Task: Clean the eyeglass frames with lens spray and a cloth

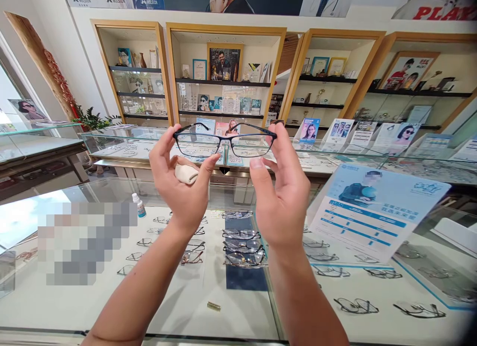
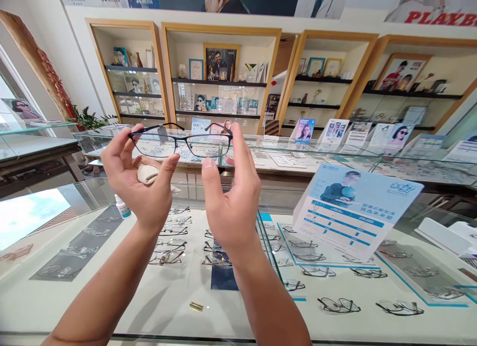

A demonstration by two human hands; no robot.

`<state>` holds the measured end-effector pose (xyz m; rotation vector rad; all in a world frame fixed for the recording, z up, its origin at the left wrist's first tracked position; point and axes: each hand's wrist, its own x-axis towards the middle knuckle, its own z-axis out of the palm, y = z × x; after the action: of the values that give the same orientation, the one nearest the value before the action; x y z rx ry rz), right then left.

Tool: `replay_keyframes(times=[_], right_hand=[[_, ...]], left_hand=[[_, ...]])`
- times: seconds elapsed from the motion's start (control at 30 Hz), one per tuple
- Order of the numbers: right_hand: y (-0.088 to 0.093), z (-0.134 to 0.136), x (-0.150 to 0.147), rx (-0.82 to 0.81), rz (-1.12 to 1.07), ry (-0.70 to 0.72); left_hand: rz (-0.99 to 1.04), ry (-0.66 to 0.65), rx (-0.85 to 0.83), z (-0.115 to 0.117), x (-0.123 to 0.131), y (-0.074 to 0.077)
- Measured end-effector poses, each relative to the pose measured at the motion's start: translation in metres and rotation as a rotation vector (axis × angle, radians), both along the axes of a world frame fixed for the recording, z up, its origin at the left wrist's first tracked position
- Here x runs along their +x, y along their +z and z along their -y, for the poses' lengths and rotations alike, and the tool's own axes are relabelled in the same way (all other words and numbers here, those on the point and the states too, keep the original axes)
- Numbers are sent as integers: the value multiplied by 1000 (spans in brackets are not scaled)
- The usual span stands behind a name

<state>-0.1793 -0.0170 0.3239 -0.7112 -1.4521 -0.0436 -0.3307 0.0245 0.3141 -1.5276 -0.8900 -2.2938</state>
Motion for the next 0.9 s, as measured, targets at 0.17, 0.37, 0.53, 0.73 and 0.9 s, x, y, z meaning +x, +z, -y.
replay_keyframes(times=[0.17,0.37,0.53,0.73,0.9], right_hand=[[-1,-5,2,-20,-2,28],[0,-6,3,-33,-35,46],[4,-7,3,37,-94,29],[5,-16,4,19,-280,204],[5,-20,6,8,-322,220]], left_hand=[[17,38,33,7,2,0],[28,-6,11,11,1,0],[41,-132,64,3,-5,4],[22,-256,167,-14,-5,-5],[14,-175,163,-14,-3,-5]])
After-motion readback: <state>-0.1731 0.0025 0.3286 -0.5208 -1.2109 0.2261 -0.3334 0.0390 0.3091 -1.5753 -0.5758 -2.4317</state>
